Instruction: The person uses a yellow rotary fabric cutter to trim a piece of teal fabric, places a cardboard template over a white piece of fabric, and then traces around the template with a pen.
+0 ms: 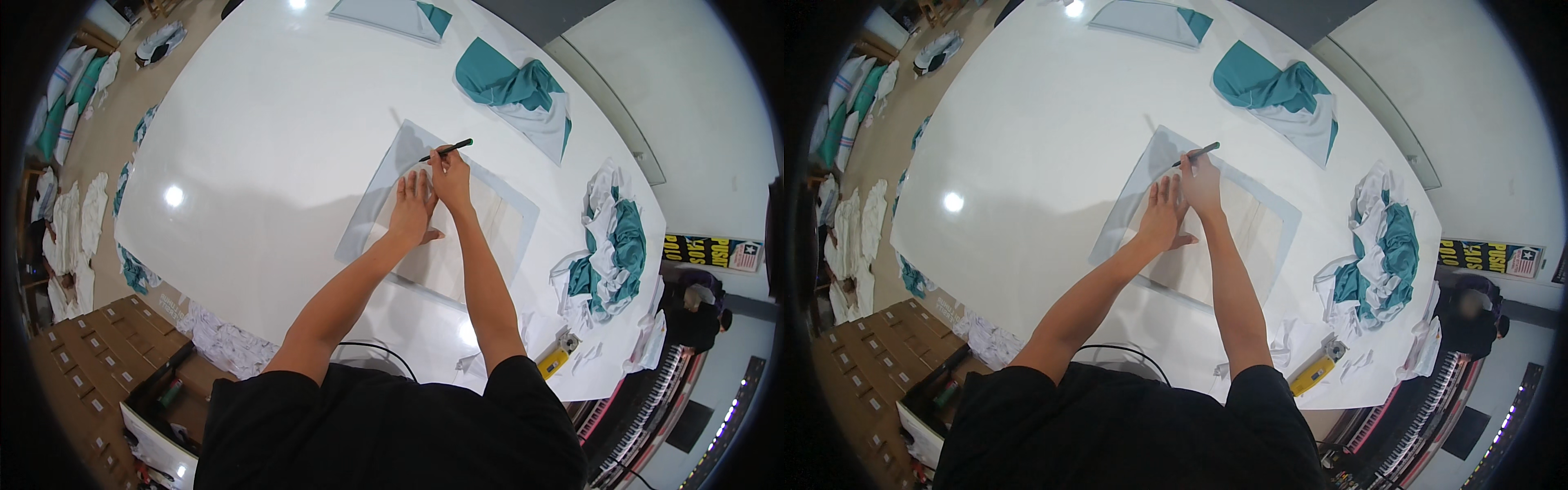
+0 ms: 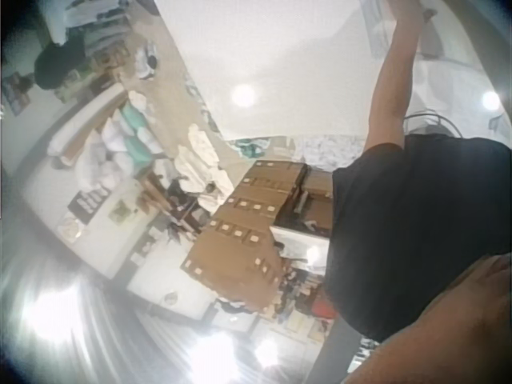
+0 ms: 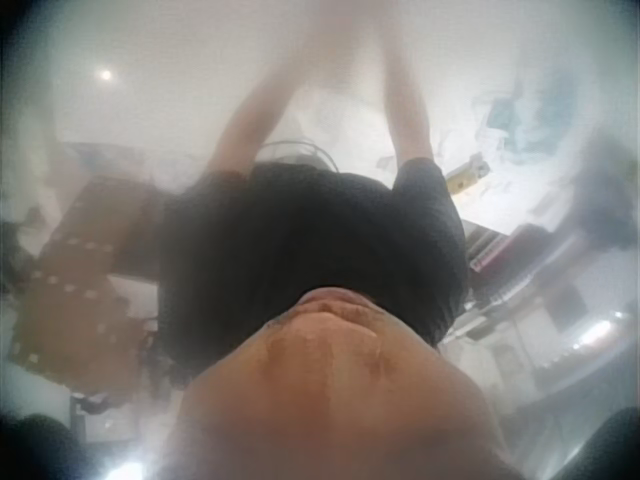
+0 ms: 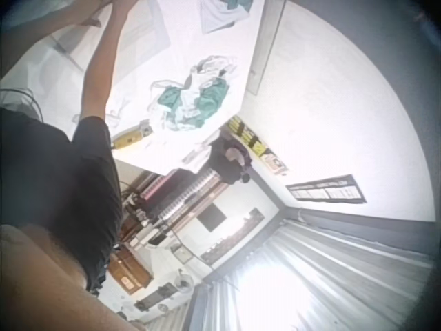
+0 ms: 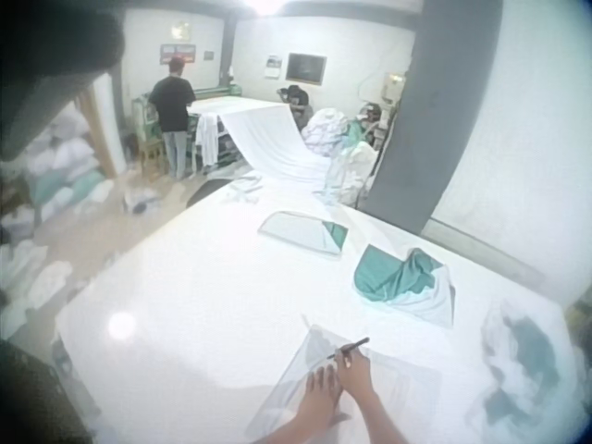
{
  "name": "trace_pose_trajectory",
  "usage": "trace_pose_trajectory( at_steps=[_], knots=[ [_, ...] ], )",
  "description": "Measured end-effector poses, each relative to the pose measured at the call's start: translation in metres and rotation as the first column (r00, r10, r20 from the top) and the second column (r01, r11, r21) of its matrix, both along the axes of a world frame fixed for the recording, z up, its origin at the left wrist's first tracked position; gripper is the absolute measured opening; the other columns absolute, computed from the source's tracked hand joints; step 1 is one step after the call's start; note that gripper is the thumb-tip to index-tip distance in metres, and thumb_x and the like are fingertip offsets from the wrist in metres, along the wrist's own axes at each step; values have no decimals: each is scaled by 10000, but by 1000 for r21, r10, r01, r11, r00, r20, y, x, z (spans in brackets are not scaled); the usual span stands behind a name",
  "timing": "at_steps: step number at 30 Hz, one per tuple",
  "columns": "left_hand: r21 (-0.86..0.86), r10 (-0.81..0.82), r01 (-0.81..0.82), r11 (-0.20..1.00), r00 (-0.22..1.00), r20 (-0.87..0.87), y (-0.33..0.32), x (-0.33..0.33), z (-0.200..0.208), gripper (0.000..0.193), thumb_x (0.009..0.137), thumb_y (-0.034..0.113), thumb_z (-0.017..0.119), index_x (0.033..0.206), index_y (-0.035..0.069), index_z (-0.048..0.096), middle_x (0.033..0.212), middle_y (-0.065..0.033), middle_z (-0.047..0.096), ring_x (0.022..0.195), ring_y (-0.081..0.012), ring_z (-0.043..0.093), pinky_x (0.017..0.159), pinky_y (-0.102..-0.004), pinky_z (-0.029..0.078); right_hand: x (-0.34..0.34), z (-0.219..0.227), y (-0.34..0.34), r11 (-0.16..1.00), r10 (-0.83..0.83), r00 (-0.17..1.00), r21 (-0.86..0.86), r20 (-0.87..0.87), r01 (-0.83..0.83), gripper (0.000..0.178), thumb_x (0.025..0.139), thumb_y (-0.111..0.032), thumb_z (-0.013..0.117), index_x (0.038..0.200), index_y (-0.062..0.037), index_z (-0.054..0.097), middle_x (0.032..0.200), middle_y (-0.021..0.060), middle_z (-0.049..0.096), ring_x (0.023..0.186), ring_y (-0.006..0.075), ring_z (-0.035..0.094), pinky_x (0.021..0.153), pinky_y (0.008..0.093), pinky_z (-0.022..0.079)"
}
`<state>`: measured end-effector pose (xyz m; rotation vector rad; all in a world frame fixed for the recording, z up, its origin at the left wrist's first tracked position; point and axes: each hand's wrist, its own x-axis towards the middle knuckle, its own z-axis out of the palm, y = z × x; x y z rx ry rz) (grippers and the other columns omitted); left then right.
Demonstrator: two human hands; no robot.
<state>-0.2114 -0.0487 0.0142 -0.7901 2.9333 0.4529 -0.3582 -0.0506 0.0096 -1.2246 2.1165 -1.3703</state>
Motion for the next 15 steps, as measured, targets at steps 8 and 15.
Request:
trace_pose_trajectory(
  at_steps=[8, 15],
  knots=[
    [4, 4, -4, 1000, 1000, -1, -1, 0, -1, 1190, 729, 737, 766, 1607, 57, 337, 1667, -283, 225, 1549, -496, 185, 1260, -606, 126, 2, 2, -2, 1000, 23, 997, 14, -67, -22, 205, 1019, -156, 626, 1036, 48, 640, 879, 173, 735, 832, 261, 754, 802, 377, 580],
    [-18, 8, -8, 1000, 1000, 22, 0, 0, 0, 1180, 738, 735, 760, 1610, 65, 334, 1672, -275, 220, 1554, -483, 184, 1264, -592, 132, 0, 0, -1, 1000, 25, 998, 9, -65, -24, 196, 1018, -148, 626, 1033, 47, 638, 864, 173, 732, 823, 259, 753, 790, 373, 580]
  ],
)
